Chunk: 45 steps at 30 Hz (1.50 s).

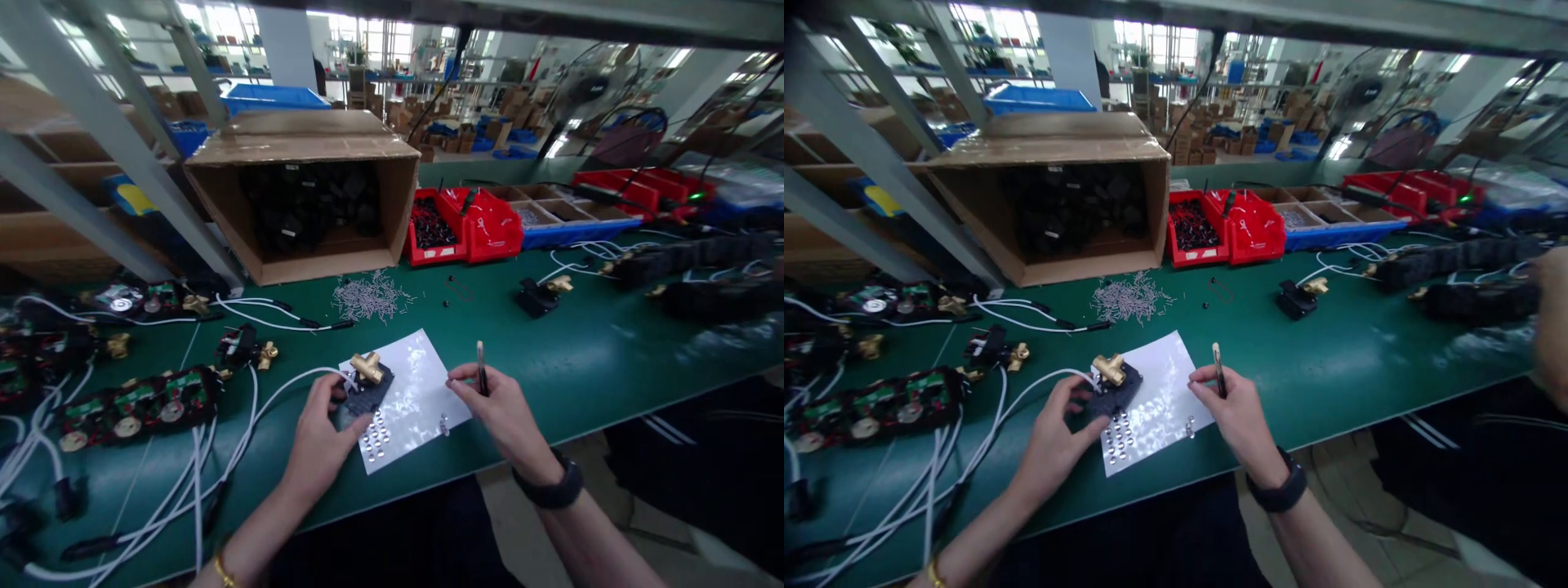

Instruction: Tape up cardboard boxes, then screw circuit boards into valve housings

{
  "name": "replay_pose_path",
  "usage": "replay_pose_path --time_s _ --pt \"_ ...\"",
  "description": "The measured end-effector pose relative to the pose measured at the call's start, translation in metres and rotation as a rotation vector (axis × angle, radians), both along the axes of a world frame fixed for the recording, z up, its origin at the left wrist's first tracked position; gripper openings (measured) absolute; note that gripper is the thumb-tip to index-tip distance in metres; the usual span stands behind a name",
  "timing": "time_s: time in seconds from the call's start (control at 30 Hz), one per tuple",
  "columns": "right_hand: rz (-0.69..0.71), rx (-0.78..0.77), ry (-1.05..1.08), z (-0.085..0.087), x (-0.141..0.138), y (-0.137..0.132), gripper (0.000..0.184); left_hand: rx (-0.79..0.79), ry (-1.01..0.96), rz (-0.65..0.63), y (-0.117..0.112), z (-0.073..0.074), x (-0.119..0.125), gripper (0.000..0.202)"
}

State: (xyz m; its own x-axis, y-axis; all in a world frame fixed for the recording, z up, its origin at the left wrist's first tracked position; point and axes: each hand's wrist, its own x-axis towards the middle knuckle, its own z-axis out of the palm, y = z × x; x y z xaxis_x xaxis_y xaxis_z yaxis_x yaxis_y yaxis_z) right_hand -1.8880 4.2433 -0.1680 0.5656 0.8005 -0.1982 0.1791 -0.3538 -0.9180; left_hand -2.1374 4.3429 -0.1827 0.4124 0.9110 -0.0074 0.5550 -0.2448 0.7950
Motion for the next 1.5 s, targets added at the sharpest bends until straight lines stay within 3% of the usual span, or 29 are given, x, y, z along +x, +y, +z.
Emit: replay_pose_path --time_s 0.1,0.2,0.27,0.33,0.43,0.53,0.6,0.67,0.73,0.83,0.93,1.07,1.23,1.33,1.4,1.5 --pt "-0.14 0.023 0.22 -0.016 -0.024 -0.022 0.028 0.109 -0.108 0.179 -0.005 -0.001 0.005 0.019" --pt "-0.135 0.03 0.232 -0.022 -0.052 -0.018 0.028 0.0 -0.098 0.046 0.004 0.0 0.005 0.024" --pt "-0.073 0.05 0.134 -0.02 -0.071 -0.007 0.023 -0.131 -0.097 -0.091 0.009 0.0 0.01 0.042" --pt "-0.04 0.063 0.015 -0.017 -0.086 0.004 0.019 -0.186 -0.119 -0.128 0.005 -0.003 0.017 0.051" --pt "-0.022 0.066 -0.137 -0.017 -0.094 0.012 0.014 -0.211 -0.159 0.004 -0.017 -0.008 0.02 0.048" --pt "0.01 0.078 -0.21 -0.02 -0.092 0.014 0.01 -0.181 -0.174 0.112 -0.028 0.003 0.004 0.026" --pt "0.039 0.084 -0.249 -0.023 -0.09 0.015 0.008 -0.033 -0.152 0.191 -0.013 0.02 -0.01 0.025" --pt "0.071 0.09 -0.304 -0.025 -0.09 0.018 0.007 0.139 -0.117 0.213 0.022 0.037 -0.015 0.025" --pt "0.109 0.106 -0.37 -0.026 -0.092 0.021 0.007 0.221 -0.032 0.076 0.068 0.046 -0.006 0.021" --pt "0.186 0.137 -0.503 -0.028 -0.096 0.024 0.012 0.204 0.227 -0.225 0.13 0.038 0.029 0.019" --pt "0.271 0.136 -0.681 -0.028 -0.096 0.025 0.019 0.213 0.362 -0.302 0.164 0.013 0.07 0.009" --pt "0.305 0.124 -0.715 -0.028 -0.092 0.022 0.024 0.237 0.46 -0.294 0.172 -0.011 0.101 0.003" --pt "0.321 0.169 -0.579 -0.034 -0.085 0.015 0.038 0.308 0.482 -0.413 0.175 -0.021 0.107 0.014" --pt "0.355 0.124 -0.513 -0.025 -0.076 0.014 0.038 0.381 0.432 -0.479 0.178 -0.023 0.107 0.017" --pt "0.398 0.112 -0.482 -0.011 -0.066 0.018 0.049 0.345 0.312 -0.422 0.177 -0.02 0.106 0.016" --pt "0.611 0.103 -0.512 0.008 -0.05 0.035 0.079 0.11 -0.018 -0.195 0.172 -0.006 0.102 0.012"
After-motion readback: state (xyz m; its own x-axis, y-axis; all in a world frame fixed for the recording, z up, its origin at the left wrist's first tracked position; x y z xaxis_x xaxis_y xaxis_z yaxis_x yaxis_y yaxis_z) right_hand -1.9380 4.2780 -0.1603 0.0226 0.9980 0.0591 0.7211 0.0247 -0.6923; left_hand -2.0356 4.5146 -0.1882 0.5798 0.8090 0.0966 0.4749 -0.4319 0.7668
